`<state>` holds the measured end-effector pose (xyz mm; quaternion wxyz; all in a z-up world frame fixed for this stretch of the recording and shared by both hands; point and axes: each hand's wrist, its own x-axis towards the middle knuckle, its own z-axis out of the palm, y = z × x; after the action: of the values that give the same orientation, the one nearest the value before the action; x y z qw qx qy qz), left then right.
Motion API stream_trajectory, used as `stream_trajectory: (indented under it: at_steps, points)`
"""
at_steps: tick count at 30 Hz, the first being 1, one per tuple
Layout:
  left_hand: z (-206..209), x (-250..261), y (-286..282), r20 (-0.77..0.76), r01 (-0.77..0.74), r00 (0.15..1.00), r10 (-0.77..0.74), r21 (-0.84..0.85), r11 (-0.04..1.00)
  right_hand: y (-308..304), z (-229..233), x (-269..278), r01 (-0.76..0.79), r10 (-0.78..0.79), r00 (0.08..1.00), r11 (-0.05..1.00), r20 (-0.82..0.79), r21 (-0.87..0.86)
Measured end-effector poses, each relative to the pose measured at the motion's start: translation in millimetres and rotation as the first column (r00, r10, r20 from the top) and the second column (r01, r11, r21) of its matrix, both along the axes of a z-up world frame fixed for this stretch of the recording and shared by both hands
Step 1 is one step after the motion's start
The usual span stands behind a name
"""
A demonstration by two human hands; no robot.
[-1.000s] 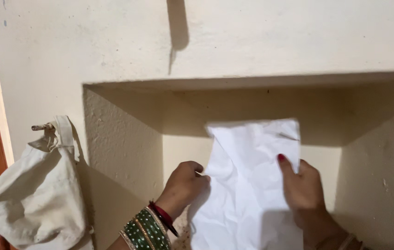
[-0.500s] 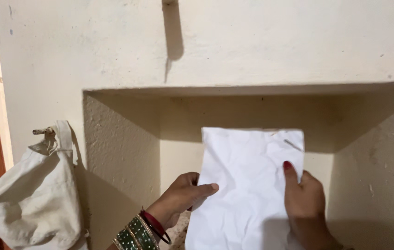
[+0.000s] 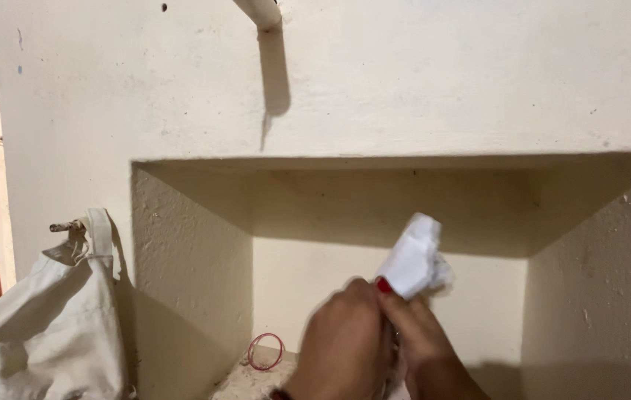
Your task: The person folds a red cloth and places it on a shelf. They then handle a small box, a plastic bag containing small items, and a white paper, moving them between a wall shelf and a window ledge. Finally, they pick up a nail polish bottle and a thin stick, manipulating them briefly before the video ends.
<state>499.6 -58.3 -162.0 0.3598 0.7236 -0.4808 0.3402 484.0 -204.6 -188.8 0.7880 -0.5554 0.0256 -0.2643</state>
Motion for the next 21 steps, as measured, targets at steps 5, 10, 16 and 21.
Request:
stream_trajectory:
  at_steps: [5,10,16,21]
  points:
    - [-4.6,-14.8,7.2,-0.019,0.284,0.957,-0.289,0.269,0.92,-29.7,10.5,-27.6,-0.041,0.057,0.997,0.967,-0.057,0.253]
    - [11.0,17.8,31.2,-0.413,0.143,0.901,-0.131,-0.002,0.99,-44.0,27.1,-58.5,-0.053,0.092,0.977,0.979,-0.192,0.197]
    - [15.6,56.6,32.7,-0.742,0.186,0.621,-0.253,-0.175,0.967,-35.5,40.7,-81.7,-0.159,0.179,0.96,0.981,-0.214,0.11]
    - [13.6,67.3,40.6,-0.778,0.342,0.367,-0.51,-0.397,0.852,-53.6,28.7,-68.0,0.04,-0.022,0.946,0.998,-0.324,0.05]
